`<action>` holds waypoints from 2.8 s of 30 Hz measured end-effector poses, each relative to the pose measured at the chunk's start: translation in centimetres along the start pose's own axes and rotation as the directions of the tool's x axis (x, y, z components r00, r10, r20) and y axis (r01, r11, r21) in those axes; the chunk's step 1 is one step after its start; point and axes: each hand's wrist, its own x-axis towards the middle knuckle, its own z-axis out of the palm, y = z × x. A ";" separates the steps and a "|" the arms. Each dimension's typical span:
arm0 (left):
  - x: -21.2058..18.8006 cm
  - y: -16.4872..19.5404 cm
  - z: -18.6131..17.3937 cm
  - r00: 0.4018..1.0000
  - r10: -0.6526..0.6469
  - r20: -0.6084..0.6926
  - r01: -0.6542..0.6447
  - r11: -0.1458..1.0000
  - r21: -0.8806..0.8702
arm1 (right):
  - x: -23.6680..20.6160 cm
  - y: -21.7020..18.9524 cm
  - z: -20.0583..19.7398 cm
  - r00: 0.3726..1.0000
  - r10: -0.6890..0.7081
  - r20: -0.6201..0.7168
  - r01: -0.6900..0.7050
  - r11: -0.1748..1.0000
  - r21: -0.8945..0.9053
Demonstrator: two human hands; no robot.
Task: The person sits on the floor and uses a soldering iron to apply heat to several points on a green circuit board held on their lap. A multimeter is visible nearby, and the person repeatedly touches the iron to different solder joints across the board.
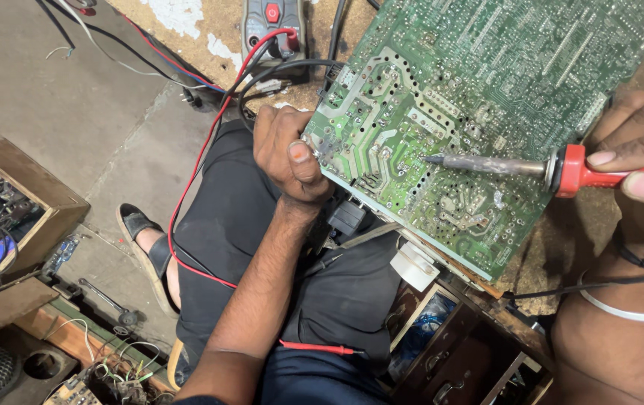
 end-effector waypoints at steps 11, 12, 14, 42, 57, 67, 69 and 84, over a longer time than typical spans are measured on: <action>-0.3 1.1 1.3 1.000 -0.002 0.004 0.002 1.000 0.000 | -0.3 -0.5 -1.4 1.000 -0.021 0.011 0.022 0.999 -0.036; -0.3 1.1 1.2 1.000 -0.003 0.006 0.003 1.000 -0.001 | -0.3 -0.5 -1.4 1.000 -0.026 0.006 0.027 0.999 -0.038; -0.3 1.1 1.3 1.000 -0.003 0.005 0.003 1.000 0.000 | -0.3 -0.5 -1.3 1.000 -0.030 0.006 0.030 0.999 -0.045; -0.1 1.0 1.5 1.000 0.000 -0.004 0.000 1.000 0.006 | 0.5 -0.9 -1.3 1.000 -0.017 0.005 0.017 0.998 -0.059; -1.5 3.4 5.1 1.000 -0.001 -0.002 0.001 1.000 0.001 | -1.1 -2.5 -3.9 0.995 0.098 -0.032 -0.098 0.995 -0.010; -4.4 9.0 5.5 1.000 0.008 -0.004 -0.008 1.000 0.016 | -4.4 -7.3 -5.8 0.998 0.017 0.055 -0.011 0.995 -0.103; -4.4 9.7 4.5 1.000 0.014 -0.009 -0.014 1.000 0.009 | -5.1 -8.4 -5.0 0.997 0.082 -0.008 -0.082 0.995 -0.052; -1.6 6.5 -0.7 1.000 -0.005 0.005 0.005 1.000 -0.007 | -2.5 -7.5 -0.3 0.997 0.058 -0.054 -0.055 0.996 0.067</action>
